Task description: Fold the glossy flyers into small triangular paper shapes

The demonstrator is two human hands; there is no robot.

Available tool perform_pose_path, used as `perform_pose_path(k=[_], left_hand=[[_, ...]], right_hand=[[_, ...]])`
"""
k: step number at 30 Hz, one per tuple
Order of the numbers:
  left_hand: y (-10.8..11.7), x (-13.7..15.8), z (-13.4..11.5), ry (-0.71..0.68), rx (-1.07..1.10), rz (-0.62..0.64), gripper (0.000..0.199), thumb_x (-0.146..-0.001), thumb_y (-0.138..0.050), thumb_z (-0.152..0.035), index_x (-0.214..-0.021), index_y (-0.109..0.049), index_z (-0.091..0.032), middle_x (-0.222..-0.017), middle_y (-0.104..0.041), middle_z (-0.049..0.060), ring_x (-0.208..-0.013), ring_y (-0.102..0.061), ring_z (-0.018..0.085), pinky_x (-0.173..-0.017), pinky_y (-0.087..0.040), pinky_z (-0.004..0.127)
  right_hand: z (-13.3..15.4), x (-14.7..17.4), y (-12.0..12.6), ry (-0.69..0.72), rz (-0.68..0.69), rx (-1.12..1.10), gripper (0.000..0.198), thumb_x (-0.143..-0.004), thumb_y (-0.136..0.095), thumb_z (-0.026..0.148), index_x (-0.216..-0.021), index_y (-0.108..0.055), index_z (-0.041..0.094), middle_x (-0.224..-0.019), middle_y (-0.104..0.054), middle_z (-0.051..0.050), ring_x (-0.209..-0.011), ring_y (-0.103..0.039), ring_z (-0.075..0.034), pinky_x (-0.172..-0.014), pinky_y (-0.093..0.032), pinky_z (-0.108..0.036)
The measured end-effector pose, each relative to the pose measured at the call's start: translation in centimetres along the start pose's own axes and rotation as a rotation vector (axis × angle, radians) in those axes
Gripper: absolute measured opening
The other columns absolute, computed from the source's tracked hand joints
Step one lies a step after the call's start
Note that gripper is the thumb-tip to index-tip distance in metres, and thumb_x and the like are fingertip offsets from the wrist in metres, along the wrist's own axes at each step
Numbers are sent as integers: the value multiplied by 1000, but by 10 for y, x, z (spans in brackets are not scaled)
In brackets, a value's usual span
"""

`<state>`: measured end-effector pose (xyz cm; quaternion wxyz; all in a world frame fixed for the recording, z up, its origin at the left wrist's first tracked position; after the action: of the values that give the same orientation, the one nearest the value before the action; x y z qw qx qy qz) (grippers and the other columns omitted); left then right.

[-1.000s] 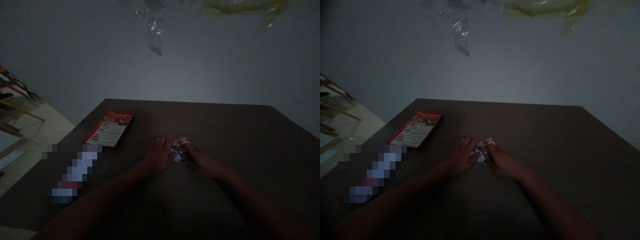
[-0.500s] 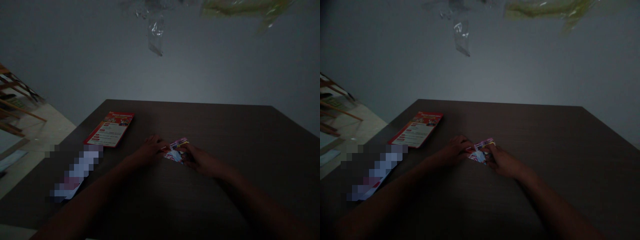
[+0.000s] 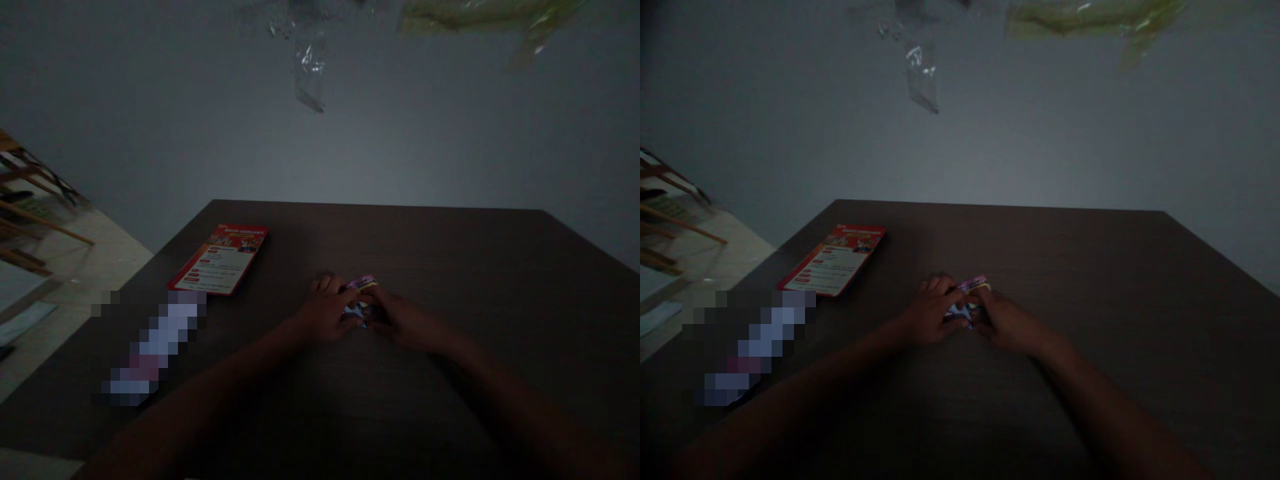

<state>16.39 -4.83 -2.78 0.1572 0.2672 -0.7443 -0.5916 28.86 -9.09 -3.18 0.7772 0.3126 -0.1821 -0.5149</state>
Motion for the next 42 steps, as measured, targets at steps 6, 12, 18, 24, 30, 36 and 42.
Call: perform_pose_path(k=[6,12,18,24,30,36,42], left_hand=[[0,1,-7,20,-6,-38,42,-79,-47,-57,-99,-55,-21,-103,-48,8,-97,-41,25,-79,-33,38],[-1,2,-5,80,-33,-75,43,-74,-53,-59,-92,-54,-21,-99,-49,7,-96,-42,25,-78,-33,37],[0,5,-7,120,-71,-119,51,-71,-52,-65,-97,-54,-20,-99,-49,8,-96,-42,26,-77,-33,39],[2,7,-7,122,-92,-143,54,-71,-53,-65,-98,-54,-19,-100,-50,9,-97,-42,27,-78,-33,40],[0,7,-4,135,-39,-130,47,-71,-55,-63,-87,-56,-19,-97,-51,7,-96,-43,26,-80,-33,39],[1,9,8,152,35,-114,44,-70,-59,-60,-87,-59,-20,-102,-51,6,-100,-43,25,-81,-32,39],[10,11,35,213,86,-6,35,-65,-67,-52,-84,-64,-23,-103,-53,5,-98,-46,25,-82,-34,40]], right_hand=[[5,1,1,45,11,8,51,-76,-54,13,-125,-39,18,-116,-57,-13,-104,-57,-24,-88,-44,-38],[9,0,1,44,35,42,60,-69,-51,5,-126,-37,17,-120,-54,-14,-110,-53,-24,-92,-42,-38],[11,-1,0,43,31,44,57,-68,-47,2,-123,-40,17,-122,-53,-14,-112,-52,-24,-94,-40,-40],[13,-2,-1,44,19,10,53,-71,-46,3,-122,-41,17,-118,-56,-14,-109,-54,-23,-92,-41,-40],[11,-1,0,5,8,59,55,-69,-48,4,-122,-41,17,-119,-56,-15,-109,-54,-25,-91,-41,-41],[9,-1,-2,-11,18,41,50,-73,-49,7,-121,-40,18,-118,-56,-14,-106,-55,-24,-88,-42,-39],[10,-1,-1,-23,11,60,44,-76,-48,10,-118,-42,18,-117,-57,-14,-105,-56,-25,-86,-43,-39]])
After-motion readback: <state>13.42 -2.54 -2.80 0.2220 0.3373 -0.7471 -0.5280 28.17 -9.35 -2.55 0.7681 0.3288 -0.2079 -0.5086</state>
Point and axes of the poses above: each hand's wrist, its own x-axis away from the middle knuckle, its own y-axis out of the back of the hand, z = x × y, the point moved 6 cm from there along -x, towards the middle knuckle
